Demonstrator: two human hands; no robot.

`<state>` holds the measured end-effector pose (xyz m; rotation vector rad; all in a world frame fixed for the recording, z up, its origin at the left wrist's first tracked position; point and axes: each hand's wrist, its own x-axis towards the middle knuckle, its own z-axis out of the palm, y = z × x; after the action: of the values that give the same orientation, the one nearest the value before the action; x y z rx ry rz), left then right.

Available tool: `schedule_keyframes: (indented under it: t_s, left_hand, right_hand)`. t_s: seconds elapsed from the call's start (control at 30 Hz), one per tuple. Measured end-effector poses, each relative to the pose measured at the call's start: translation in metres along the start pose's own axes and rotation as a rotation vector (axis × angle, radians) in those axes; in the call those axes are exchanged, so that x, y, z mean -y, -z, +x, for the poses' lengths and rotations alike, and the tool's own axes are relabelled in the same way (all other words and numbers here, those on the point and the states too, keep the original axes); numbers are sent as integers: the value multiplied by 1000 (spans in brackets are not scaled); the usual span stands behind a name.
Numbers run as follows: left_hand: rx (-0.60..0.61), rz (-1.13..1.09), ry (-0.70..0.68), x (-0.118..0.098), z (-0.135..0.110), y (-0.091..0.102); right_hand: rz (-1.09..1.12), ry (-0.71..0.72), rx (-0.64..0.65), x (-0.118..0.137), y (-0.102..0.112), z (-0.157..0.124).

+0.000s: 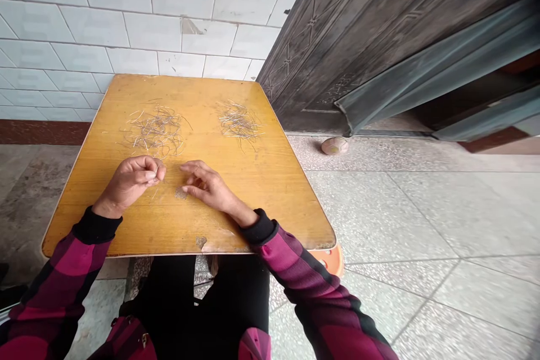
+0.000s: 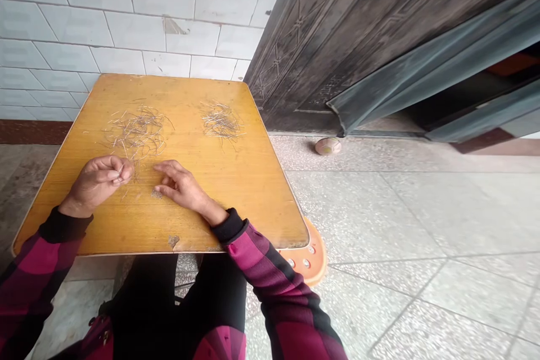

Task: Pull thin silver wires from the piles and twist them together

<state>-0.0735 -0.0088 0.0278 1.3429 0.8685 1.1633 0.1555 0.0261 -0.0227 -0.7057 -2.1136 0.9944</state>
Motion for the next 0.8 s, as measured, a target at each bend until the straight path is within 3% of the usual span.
schedule_keyframes:
  t_s: [0.13, 0.37, 0.57, 0.7, 0.8]
  left_hand:
    - [-42, -216, 24, -1, 3, -1]
    - [-182, -141, -239, -10, 1, -1]
    - [-47, -488, -64, -6, 4, -5]
    - [-136, -725, 56, 2, 9, -6]
    - [-208, -836, 118, 7, 11, -8]
  right_hand:
    - [64, -3, 27, -3, -12, 0]
    - [122, -19, -1, -12, -22, 2]
    - [246, -39, -88, -5, -22, 4]
    - [326, -140, -144, -15, -20, 7]
    - [141, -207, -249, -26, -8, 8]
